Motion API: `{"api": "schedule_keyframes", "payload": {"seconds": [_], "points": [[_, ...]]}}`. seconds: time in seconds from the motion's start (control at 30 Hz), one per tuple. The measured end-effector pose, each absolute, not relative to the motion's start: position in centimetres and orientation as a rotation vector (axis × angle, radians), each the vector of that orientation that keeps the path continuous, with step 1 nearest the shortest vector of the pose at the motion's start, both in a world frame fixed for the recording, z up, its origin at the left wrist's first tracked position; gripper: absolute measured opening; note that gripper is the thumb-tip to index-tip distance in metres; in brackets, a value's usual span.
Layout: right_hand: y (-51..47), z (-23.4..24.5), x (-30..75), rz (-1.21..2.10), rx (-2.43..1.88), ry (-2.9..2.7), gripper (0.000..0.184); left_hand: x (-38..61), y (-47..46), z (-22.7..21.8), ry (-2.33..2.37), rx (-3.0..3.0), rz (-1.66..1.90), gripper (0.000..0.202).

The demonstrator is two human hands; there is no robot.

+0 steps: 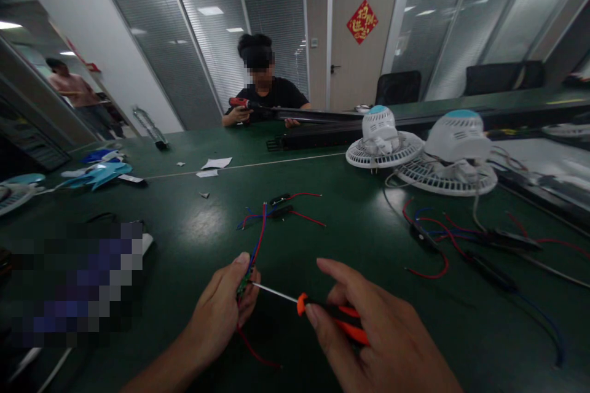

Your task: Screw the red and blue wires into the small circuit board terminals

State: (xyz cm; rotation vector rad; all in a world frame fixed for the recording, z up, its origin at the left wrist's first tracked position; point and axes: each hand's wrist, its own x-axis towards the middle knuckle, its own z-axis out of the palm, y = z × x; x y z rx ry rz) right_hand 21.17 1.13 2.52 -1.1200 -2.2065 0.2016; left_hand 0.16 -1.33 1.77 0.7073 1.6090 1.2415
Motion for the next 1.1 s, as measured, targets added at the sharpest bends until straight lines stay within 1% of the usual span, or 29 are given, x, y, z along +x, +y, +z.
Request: {"api": "schedule_keyframes", "payload": {"seconds": [0.3, 0.47, 0.73, 1.1], "points": [[1.07, 2.16, 21.33, 0.130, -1.092, -2.216, 0.038, 0.31, -1.41, 2.40, 1.590, 0.686, 1.220, 0.062], [1.00, 2.48, 21.07, 0.140, -1.097, -2.211, 0.035, 0.31, -1.35, 2.22, 1.594, 0.720, 1.224, 0.062], [1.08, 2.45, 20.92, 0.147, -1.045, -2.209, 0.036, 0.28, -1.25, 2.54, 1.606, 0.756, 1.225, 0.061], [1.39, 2.55, 20.80, 0.096, -1.035, -2.205, 0.035, 0.15, -1.49, 1.78, 1.567, 0.755, 1.252, 0.057]]}}
